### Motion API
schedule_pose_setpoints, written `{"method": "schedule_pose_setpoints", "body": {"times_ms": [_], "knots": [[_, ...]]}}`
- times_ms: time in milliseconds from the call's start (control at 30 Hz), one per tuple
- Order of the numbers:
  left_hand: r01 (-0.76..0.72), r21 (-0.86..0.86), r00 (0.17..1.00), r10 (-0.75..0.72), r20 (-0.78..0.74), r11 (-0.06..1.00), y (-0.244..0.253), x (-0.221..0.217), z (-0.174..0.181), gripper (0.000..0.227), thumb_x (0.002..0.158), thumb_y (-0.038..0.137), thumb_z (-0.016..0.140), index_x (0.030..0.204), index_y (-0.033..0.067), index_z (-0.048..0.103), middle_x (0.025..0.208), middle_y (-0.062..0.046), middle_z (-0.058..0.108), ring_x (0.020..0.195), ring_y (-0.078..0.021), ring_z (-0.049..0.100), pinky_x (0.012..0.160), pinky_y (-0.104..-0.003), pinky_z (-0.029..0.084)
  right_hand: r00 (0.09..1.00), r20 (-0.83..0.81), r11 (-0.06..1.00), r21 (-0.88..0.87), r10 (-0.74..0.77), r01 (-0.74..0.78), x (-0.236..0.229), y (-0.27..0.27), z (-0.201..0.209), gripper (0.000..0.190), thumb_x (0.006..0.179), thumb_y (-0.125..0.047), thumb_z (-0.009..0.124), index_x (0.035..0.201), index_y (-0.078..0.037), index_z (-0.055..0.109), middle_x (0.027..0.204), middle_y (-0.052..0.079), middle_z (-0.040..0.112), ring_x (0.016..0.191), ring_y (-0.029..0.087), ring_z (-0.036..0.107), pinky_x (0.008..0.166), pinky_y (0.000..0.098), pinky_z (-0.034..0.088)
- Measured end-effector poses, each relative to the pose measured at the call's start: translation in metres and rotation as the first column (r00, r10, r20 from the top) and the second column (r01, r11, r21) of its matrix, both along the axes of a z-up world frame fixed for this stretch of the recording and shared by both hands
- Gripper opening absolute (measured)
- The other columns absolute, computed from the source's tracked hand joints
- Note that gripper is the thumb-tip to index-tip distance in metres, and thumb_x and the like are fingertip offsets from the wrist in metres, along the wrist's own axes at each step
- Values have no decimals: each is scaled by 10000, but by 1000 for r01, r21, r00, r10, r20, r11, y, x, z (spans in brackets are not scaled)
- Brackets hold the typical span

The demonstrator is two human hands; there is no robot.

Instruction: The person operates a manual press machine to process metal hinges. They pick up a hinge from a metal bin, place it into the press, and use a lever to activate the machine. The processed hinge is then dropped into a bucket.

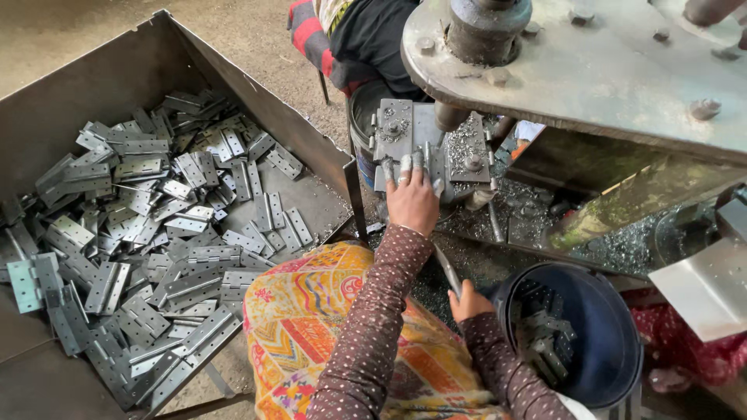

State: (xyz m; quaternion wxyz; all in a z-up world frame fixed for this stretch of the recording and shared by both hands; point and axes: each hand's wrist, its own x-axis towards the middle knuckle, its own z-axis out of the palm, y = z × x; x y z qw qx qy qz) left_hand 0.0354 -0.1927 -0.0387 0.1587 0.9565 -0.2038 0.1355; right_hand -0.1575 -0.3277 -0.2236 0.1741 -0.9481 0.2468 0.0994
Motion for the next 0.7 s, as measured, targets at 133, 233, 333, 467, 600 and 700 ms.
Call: {"method": "schedule_pose_setpoints", "body": {"times_ms": [133,233,333,467,600,700], "knots": [[32,61,999,-31,-21,998,2,-7,-5,353,958,198,531,1223,29,690,1376,-128,607,1318,-279,560,1165,-569,355,998,-40,998,11,57,-57,2,-12,-11,549,891,-503,648,1166,-31,585,918,247,722,879,445,705,756,540,557],[-18,103,991,4,132,994,-6,24,-2,285,879,229,536,1046,88,718,1411,-141,584,1308,-274,549,1157,-580,313,975,-216,997,-42,57,-68,36,-34,12,594,864,-559,679,1135,-35,612,942,238,723,902,419,716,803,518,571],[10,71,1000,-10,-9,997,-12,28,-16,303,949,185,507,1134,53,709,1423,-147,591,1299,-279,559,1132,-564,339,986,-125,993,-29,112,-116,11,-27,17,584,874,-555,664,1119,-26,634,936,245,727,892,432,713,793,519,583],[-19,-17,958,23,286,1000,-13,38,-7,333,838,204,532,1040,44,743,1352,-122,621,1270,-278,553,1092,-569,361,1000,11,999,-24,-21,22,2,0,10,543,891,-488,626,1226,-62,597,914,233,732,856,446,706,769,548,558],[51,19,999,-51,-2,999,1,18,-11,290,934,185,538,1083,52,748,1331,-112,638,1348,-276,537,1129,-547,378,999,-34,993,115,40,-36,2,-5,4,594,881,-496,671,1188,2,567,894,254,724,841,434,717,736,514,579],[68,68,995,-62,-77,995,-5,39,-3,288,955,188,532,1110,71,745,1344,-115,629,1354,-267,535,1145,-544,364,964,-237,992,-11,121,-128,28,-37,17,631,871,-595,687,1139,-31,597,916,225,734,859,398,734,774,479,586]]}}
